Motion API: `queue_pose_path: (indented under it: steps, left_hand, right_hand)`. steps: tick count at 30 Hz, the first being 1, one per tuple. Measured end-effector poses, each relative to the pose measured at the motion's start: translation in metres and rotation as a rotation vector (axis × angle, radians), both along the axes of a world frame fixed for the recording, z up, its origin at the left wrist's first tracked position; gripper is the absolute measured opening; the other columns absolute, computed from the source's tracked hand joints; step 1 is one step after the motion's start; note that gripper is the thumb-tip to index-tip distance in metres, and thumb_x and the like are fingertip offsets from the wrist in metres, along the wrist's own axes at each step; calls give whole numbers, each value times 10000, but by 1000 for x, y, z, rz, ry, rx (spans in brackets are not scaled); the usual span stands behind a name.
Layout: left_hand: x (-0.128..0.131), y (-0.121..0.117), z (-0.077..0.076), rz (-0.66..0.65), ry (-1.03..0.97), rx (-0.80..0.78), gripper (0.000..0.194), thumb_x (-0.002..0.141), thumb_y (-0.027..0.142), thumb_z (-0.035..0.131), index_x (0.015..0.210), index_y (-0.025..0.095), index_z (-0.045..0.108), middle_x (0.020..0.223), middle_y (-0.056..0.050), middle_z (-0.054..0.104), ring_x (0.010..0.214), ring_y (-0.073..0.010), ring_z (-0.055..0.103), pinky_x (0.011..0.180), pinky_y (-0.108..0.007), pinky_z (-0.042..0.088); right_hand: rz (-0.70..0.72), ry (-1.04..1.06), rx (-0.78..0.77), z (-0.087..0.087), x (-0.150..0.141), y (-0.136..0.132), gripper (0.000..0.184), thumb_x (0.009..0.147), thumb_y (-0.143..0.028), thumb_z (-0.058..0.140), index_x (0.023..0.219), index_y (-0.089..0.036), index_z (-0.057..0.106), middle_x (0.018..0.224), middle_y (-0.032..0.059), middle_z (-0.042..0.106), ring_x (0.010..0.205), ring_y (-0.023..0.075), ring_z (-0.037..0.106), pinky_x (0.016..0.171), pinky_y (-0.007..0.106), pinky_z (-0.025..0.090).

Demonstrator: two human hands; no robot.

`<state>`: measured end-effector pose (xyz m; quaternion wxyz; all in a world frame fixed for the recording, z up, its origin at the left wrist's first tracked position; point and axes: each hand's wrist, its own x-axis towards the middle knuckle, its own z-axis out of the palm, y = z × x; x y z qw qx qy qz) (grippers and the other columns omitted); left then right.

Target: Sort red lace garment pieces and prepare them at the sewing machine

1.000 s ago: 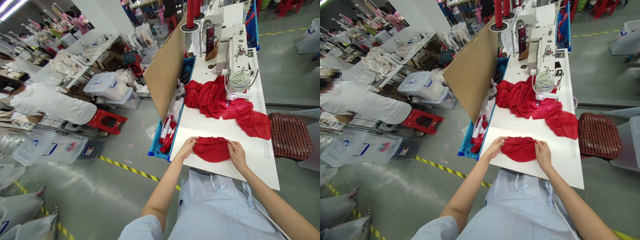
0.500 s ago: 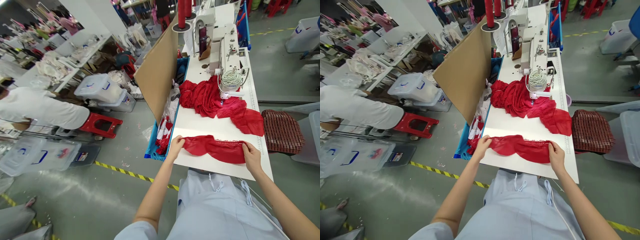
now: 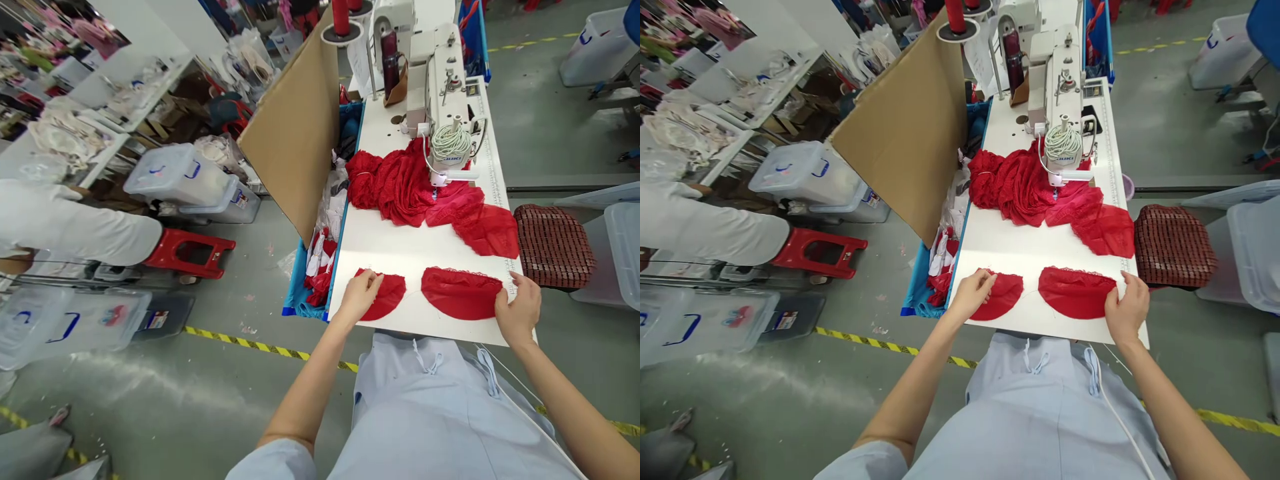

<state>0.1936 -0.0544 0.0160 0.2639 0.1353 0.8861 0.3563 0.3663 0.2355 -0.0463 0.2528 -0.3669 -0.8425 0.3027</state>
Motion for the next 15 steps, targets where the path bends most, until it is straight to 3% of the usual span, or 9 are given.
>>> queue_pose_path:
  steps: [2, 5, 9, 12, 15]
  left_hand:
    - [-6, -3, -8, -63, 254, -144, 157, 941, 244, 456, 810, 207, 532, 757, -19, 655, 709, -162, 630, 679, -288, 500]
    - [-9, 2, -26, -158, 356, -236, 133, 930, 146, 469, 863, 207, 567, 907, -42, 690, 854, -177, 643, 748, -293, 495]
    - [-2, 17, -50, -268, 393, -300, 97, 919, 156, 530, 946, 197, 614, 977, -76, 686, 921, -223, 639, 743, -323, 501]
    - [-1, 21, -61, -300, 453, -334, 221, 930, 129, 489, 1107, 175, 614, 1112, -128, 658, 982, -258, 620, 799, -383, 505]
    - [-3, 18, -68, -298, 587, -326, 401, 922, 64, 453, 1279, 212, 560, 1267, -127, 610, 1067, -258, 601, 896, -415, 487]
  right_hand:
    - [256, 48, 80, 6, -9, -15, 319, 864, -179, 460, 1122, -188, 648, 1109, 150, 638, 1082, 306, 595, 980, 521, 464]
    - [599, 27, 31, 4, -30, -47, 328, 911, -148, 405, 1053, -241, 686, 1067, 85, 692, 1005, 232, 664, 903, 405, 558]
    - [715, -92, 7, -13, -49, -80, 337, 898, -164, 433, 1108, -209, 692, 1169, 108, 695, 981, 252, 700, 782, 387, 614]
    - [743, -189, 11, -20, -47, -84, 396, 861, -162, 462, 1198, -181, 668, 1344, 150, 615, 890, 277, 720, 589, 392, 615]
    - [843, -237, -10, -15, -38, -79, 407, 840, -168, 511, 1202, -258, 672, 1394, 66, 603, 800, 214, 725, 517, 325, 595]
